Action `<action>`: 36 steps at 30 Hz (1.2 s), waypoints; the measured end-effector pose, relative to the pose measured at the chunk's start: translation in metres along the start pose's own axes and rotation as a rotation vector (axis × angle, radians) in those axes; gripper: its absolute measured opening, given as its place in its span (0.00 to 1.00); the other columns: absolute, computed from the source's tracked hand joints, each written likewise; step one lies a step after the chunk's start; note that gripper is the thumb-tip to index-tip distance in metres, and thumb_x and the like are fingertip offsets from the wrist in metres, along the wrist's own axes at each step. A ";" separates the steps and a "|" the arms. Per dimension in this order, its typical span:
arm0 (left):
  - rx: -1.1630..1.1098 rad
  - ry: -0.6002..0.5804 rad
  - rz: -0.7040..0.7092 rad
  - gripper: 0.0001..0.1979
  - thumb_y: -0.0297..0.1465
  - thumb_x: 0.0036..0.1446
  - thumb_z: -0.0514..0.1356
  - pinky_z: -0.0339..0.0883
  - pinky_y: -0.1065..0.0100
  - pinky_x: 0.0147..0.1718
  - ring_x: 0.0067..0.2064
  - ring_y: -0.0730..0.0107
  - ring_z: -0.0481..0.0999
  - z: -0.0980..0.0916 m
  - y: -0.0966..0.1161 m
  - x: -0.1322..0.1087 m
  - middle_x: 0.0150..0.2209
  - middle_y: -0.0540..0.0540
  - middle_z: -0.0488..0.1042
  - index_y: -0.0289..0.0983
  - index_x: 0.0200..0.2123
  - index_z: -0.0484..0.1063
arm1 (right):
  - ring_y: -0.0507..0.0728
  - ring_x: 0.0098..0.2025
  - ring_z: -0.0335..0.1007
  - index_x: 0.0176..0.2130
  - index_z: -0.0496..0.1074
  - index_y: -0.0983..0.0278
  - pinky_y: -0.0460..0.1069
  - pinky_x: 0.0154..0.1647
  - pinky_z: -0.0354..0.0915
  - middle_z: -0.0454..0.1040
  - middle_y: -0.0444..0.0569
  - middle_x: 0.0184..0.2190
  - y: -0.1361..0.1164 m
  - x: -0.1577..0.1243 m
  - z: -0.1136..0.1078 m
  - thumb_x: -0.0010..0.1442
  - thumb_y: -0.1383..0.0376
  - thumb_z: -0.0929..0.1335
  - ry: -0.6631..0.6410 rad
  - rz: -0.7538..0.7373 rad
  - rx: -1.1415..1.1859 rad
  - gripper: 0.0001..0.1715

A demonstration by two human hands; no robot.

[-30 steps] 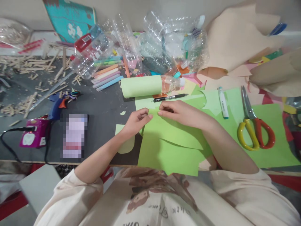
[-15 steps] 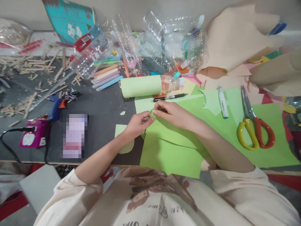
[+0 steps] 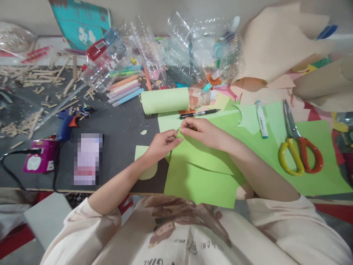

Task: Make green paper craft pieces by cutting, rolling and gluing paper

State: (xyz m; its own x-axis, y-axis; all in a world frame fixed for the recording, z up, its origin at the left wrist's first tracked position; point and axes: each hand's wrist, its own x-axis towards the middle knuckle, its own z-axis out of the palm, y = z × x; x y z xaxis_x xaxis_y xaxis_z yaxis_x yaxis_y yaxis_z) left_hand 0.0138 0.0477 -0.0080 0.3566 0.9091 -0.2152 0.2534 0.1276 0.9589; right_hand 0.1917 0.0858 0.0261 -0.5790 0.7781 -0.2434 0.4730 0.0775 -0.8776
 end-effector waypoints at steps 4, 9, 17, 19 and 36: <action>-0.015 -0.002 -0.016 0.25 0.50 0.49 0.63 0.43 0.72 0.20 0.20 0.80 0.47 0.000 0.000 0.000 0.18 0.58 0.49 0.39 0.21 0.56 | 0.51 0.27 0.54 0.30 0.61 0.62 0.48 0.30 0.50 0.62 0.41 0.25 0.001 0.000 0.000 0.59 0.59 0.61 -0.003 0.004 0.005 0.10; 0.000 -0.015 -0.051 0.24 0.49 0.48 0.63 0.42 0.73 0.20 0.21 0.80 0.47 -0.001 -0.003 0.000 0.18 0.58 0.50 0.38 0.21 0.57 | 0.51 0.27 0.54 0.29 0.62 0.62 0.48 0.30 0.50 0.62 0.41 0.25 0.002 0.001 0.000 0.59 0.58 0.61 -0.017 -0.008 -0.001 0.11; 0.016 -0.023 -0.045 0.25 0.49 0.49 0.63 0.41 0.73 0.20 0.21 0.81 0.47 -0.001 -0.002 0.001 0.17 0.58 0.50 0.38 0.20 0.55 | 0.51 0.27 0.55 0.29 0.62 0.63 0.48 0.30 0.50 0.63 0.41 0.25 0.001 0.002 0.000 0.58 0.59 0.61 -0.019 -0.007 -0.011 0.10; 0.017 -0.025 -0.039 0.24 0.48 0.50 0.63 0.41 0.73 0.20 0.21 0.81 0.46 -0.001 -0.003 0.001 0.17 0.58 0.49 0.38 0.21 0.54 | 0.51 0.27 0.54 0.29 0.62 0.63 0.48 0.29 0.50 0.63 0.41 0.25 0.002 0.002 0.001 0.58 0.59 0.61 -0.009 -0.001 -0.008 0.10; 0.033 -0.048 -0.031 0.22 0.43 0.52 0.60 0.41 0.74 0.20 0.21 0.81 0.45 0.000 -0.002 -0.001 0.17 0.59 0.47 0.39 0.21 0.51 | 0.51 0.25 0.56 0.29 0.61 0.62 0.48 0.29 0.52 0.64 0.41 0.23 -0.002 -0.002 0.003 0.59 0.61 0.61 0.061 -0.016 -0.053 0.09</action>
State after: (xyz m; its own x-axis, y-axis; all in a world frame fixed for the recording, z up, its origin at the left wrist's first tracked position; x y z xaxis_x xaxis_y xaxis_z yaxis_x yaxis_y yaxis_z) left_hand 0.0124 0.0464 -0.0099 0.3906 0.8847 -0.2543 0.2946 0.1416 0.9451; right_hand 0.1898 0.0825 0.0271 -0.5460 0.8131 -0.2019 0.4989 0.1220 -0.8580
